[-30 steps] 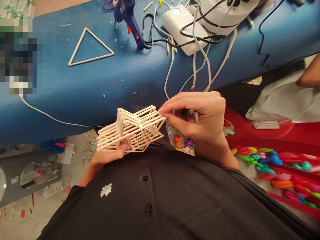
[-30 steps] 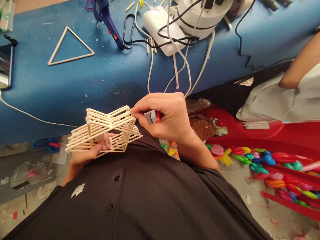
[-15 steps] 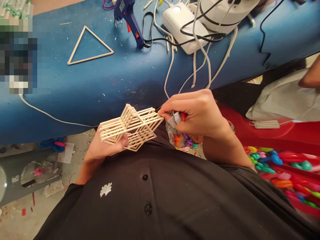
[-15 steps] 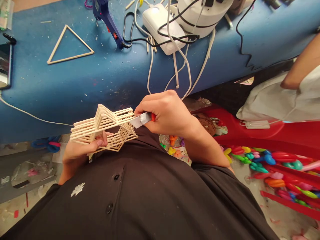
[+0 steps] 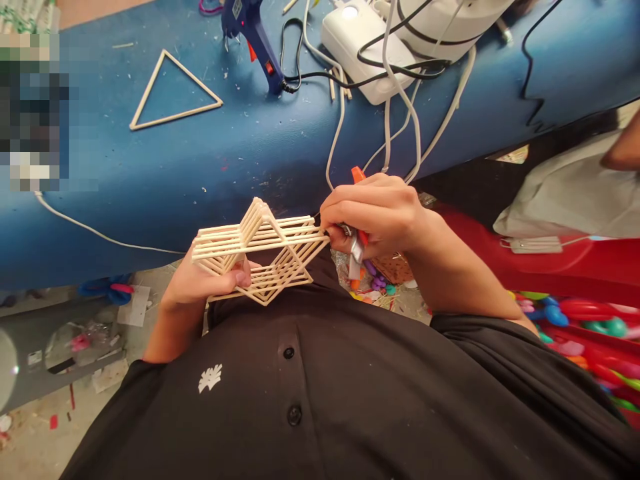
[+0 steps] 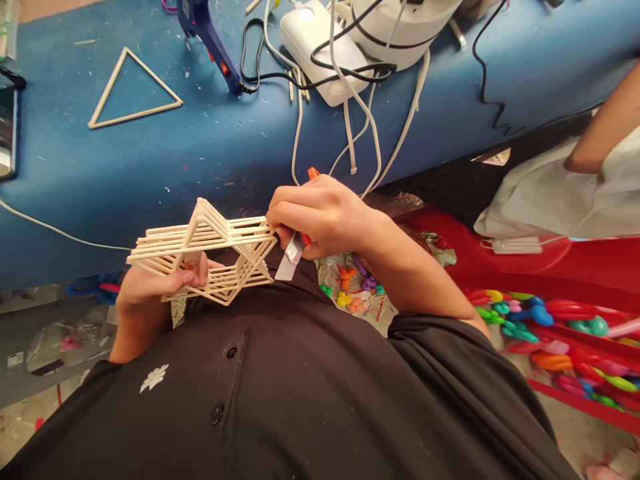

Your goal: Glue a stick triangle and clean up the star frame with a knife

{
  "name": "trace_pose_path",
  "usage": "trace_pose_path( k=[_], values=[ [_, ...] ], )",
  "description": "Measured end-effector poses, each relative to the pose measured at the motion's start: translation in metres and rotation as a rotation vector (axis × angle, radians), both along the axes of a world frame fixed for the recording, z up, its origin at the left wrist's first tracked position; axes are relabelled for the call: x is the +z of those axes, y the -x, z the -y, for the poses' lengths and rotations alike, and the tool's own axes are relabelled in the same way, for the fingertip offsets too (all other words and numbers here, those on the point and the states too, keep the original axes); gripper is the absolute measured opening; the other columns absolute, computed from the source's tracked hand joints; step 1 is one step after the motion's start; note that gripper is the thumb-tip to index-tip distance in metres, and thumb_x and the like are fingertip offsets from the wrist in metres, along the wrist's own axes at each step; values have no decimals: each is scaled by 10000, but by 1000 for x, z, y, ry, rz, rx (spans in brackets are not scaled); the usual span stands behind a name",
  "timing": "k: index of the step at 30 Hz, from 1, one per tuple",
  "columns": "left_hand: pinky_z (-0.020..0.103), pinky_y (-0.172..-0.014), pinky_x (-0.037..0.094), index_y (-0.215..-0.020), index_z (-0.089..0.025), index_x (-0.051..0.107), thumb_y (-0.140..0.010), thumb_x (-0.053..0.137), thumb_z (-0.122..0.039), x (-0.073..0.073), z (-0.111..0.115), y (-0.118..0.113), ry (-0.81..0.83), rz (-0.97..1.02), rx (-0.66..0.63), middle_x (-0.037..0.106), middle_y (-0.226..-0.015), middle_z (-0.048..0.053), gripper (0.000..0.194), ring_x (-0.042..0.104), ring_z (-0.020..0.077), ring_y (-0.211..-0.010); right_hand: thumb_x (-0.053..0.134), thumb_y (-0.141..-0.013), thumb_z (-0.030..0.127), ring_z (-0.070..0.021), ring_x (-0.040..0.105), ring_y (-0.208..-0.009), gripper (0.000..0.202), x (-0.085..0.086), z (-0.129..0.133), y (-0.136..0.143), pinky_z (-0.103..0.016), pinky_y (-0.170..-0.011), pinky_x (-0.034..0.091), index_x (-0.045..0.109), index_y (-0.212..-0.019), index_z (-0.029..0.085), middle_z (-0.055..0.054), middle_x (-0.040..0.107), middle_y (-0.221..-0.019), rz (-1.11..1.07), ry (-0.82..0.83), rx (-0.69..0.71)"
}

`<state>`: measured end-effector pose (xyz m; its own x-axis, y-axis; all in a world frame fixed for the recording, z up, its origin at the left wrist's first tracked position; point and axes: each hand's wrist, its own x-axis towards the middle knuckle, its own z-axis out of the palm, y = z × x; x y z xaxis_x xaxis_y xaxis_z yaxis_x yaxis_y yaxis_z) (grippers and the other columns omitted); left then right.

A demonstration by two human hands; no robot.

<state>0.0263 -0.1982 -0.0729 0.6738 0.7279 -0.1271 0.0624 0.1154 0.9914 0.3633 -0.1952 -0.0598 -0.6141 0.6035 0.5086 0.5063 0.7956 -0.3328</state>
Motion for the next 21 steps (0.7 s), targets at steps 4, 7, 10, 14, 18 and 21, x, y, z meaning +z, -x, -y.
trace_pose_path(
  k=[4, 7, 10, 14, 18, 21],
  values=[
    [513, -933, 726, -717, -191, 701, -933, 821, -501, -2, 6, -7, -48, 97, 1, 667, -640, 19, 396, 668, 175, -618, 579, -923, 233, -125, 596, -625, 111, 0, 10, -2, -290, -571, 443, 640, -834, 261, 11, 707, -786, -251, -20, -123],
    [504, -924, 720, -729, -206, 681, -940, 805, -470, -5, 9, -15, -101, 205, 84, 597, -615, -5, 360, 637, 173, -627, 586, -935, 376, -163, 581, -638, 161, 6, 24, -6, -339, -619, 473, 652, -879, 240, -17, 676, -782, -338, 133, -215],
    [512, -956, 702, -757, -212, 668, -953, 791, -452, -7, 11, -22, -175, 268, 95, 561, -617, -18, 333, 612, 168, -627, 492, -991, 448, -198, 608, -705, 305, 14, 39, -7, -375, -701, 513, 682, -1030, 213, -46, 689, -857, -316, 261, -269],
    [551, -983, 683, -773, -219, 667, -966, 767, -440, -9, 13, -27, -228, 277, 61, 567, -637, -11, 310, 604, 179, -638, 458, -1011, 288, -229, 637, -783, 228, 18, 54, 0, -382, -736, 513, 672, -1049, 219, -69, 689, -890, -109, 208, -363],
    [565, -1003, 681, -747, -233, 647, -947, 768, -464, -9, 20, -30, -195, 264, 128, 564, -640, -15, 328, 591, 177, -638, 479, -999, 259, -254, 643, -796, 229, 16, 56, 9, -404, -729, 511, 684, -1088, 212, -93, 712, -905, 46, 100, -423],
    [566, -997, 688, -715, -236, 621, -927, 777, -543, -8, 23, -31, -179, 210, 128, 541, -617, -19, 404, 561, 172, -619, 480, -1014, 267, -264, 658, -823, 248, 14, 55, 13, -409, -740, 521, 696, -1120, 208, -101, 724, -924, 108, 36, -457]
  ],
)
